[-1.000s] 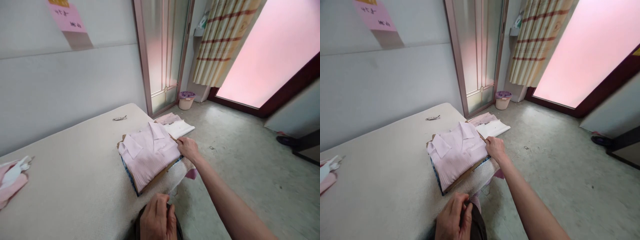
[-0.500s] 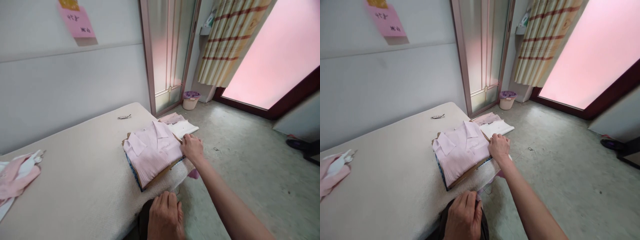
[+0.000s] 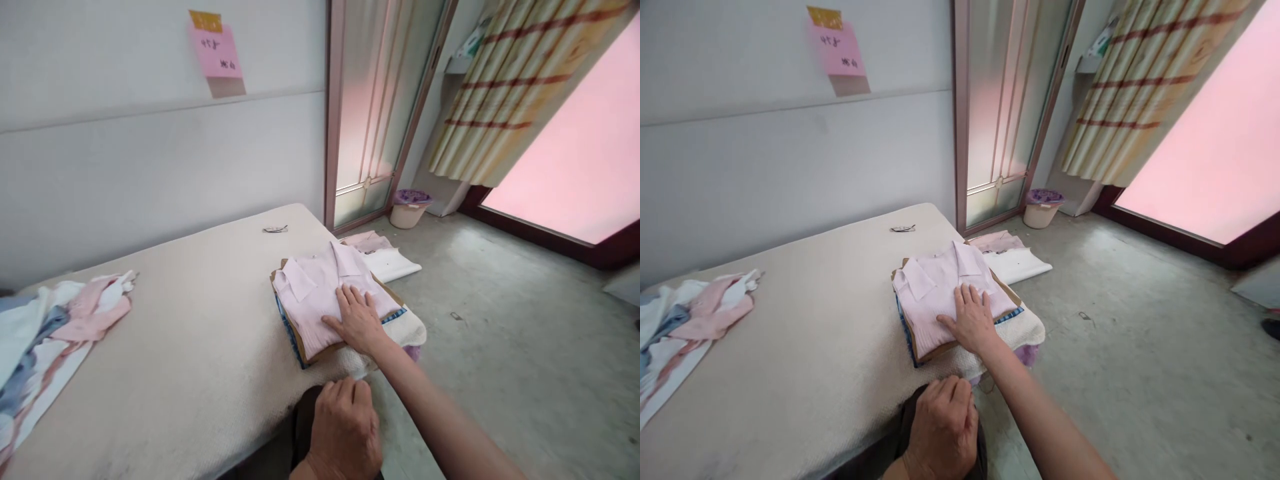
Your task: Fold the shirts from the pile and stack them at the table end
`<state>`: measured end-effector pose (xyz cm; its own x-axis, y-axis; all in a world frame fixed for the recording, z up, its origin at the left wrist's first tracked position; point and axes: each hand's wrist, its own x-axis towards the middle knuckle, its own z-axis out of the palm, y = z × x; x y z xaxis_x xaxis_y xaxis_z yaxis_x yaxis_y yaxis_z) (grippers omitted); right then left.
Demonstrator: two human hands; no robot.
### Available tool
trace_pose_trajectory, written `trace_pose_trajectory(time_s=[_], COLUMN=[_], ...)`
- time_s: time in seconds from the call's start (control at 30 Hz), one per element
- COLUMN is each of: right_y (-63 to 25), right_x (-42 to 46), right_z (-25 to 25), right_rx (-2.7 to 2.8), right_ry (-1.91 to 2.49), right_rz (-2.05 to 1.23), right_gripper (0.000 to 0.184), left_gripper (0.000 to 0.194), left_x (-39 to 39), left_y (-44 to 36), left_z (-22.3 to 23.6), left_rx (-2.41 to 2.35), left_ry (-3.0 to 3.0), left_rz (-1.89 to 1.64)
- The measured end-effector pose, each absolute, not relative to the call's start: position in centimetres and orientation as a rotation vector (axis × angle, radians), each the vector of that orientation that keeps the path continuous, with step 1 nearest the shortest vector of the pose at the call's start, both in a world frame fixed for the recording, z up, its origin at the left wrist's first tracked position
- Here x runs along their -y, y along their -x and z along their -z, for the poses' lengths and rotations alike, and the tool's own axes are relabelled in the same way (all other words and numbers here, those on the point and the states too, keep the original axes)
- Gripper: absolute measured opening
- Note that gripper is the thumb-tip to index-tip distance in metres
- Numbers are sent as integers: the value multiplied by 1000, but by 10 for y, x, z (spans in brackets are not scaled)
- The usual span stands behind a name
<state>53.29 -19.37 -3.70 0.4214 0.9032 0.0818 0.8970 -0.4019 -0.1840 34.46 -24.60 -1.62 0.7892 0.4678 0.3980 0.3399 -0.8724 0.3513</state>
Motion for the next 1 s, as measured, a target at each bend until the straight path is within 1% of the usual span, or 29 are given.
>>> trace_pose_trajectory(time_s=[0.1, 0.23, 0.33, 0.53, 0.63, 0.77, 0.87, 0.93, 1.0], right_y=[-543, -555, -553, -545, -557, -566, -550, -532, -517], right_x=[206, 222, 219, 167, 137, 115, 105, 94, 80], right_z=[35, 35, 27, 11, 20, 27, 19, 14, 13], right_rx=[1563, 1476, 1467, 1485, 1395, 1322, 1302, 1379, 1491], right_ry=[2498, 2599, 2588, 2505, 2543, 2621, 2603, 2537, 2483], right_rz=[1, -43, -4, 36, -56, -212, -94, -2, 11], right_gripper=[85, 85, 84, 89, 93, 92, 95, 92, 82], left_gripper=[20, 20, 20, 22, 22, 23, 28, 29, 30], left_x=[246, 245, 244, 245, 244, 244, 243, 243, 243], left_y=[-344, -343, -344, -346, -347, -348, -351, -353, -355], left_z=[16, 20, 23, 23, 23, 27, 29, 29, 30], left_rx=[-618, -588, -563, -576, -581, -588, -593, -607, -643], left_ry=[-2688, -2683, -2687, -2700, -2710, -2721, -2727, -2722, -2705], left_rz=[-723, -760, -776, -797, -820, -856, -922, -962, -1012])
